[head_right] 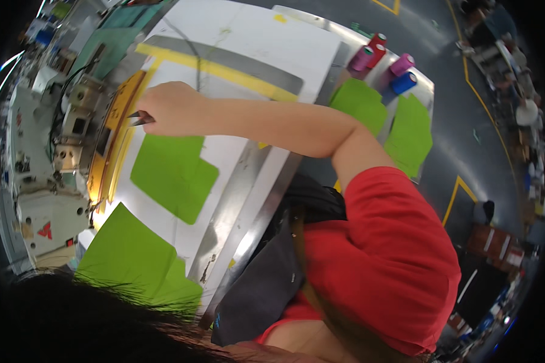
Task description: The person trims threads and excess material from green leather pieces using snips at a workshop table.
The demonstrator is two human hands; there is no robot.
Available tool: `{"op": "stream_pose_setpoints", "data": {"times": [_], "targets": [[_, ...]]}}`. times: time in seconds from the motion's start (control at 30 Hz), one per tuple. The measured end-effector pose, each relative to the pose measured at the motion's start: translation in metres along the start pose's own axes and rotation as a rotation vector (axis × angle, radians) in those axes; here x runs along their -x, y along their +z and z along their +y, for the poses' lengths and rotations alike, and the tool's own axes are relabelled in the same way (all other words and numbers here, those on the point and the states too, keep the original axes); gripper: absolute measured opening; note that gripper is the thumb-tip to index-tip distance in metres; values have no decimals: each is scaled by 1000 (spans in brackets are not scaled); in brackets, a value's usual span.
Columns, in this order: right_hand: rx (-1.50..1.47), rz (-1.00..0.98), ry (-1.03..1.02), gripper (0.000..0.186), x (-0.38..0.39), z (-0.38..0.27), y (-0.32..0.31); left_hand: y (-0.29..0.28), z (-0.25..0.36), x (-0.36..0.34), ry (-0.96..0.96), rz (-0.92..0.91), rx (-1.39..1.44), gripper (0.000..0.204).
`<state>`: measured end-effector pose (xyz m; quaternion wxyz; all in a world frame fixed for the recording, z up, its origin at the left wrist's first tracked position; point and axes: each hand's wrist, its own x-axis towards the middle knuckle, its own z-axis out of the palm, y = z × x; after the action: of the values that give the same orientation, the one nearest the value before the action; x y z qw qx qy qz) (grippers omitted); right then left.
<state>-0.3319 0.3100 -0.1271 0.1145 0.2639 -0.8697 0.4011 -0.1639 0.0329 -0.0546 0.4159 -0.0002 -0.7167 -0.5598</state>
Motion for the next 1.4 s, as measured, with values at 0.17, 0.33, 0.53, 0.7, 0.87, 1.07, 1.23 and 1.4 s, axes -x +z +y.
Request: {"op": "stream_pose_setpoints", "data": {"times": [0.17, 0.33, 0.53, 0.7, 0.87, 1.07, 1.23, 1.4], "targets": [[392, -338, 17, 30, 6, 32, -21, 43, -25, 31, -625, -50, -64, 24], [338, -196, -247, 30, 50, 55, -48, 44, -69, 23, -578, -867, -396, 29], [-49, 1014, 6, 19, 185, 60, -127, 40, -53, 37, -369, -775, -687, 45], [554, 200, 682, 29, 363, 116, -53, 45, -36, 41, -39, -734, -805, 44], [828, -203, 829, 52, 424, 136, -12, 63, -36, 48, -87, -868, -631, 43], [466, 57, 1035, 35, 421, 162, -71, 85, -22, 63, -17, -1026, -533, 41], [301, 622, 1078, 29, 362, 133, -205, 88, -19, 69, 107, -1055, -561, 39], [-102, 599, 911, 40, 300, 51, -301, 81, -22, 65, 184, -1073, -496, 36]]}}
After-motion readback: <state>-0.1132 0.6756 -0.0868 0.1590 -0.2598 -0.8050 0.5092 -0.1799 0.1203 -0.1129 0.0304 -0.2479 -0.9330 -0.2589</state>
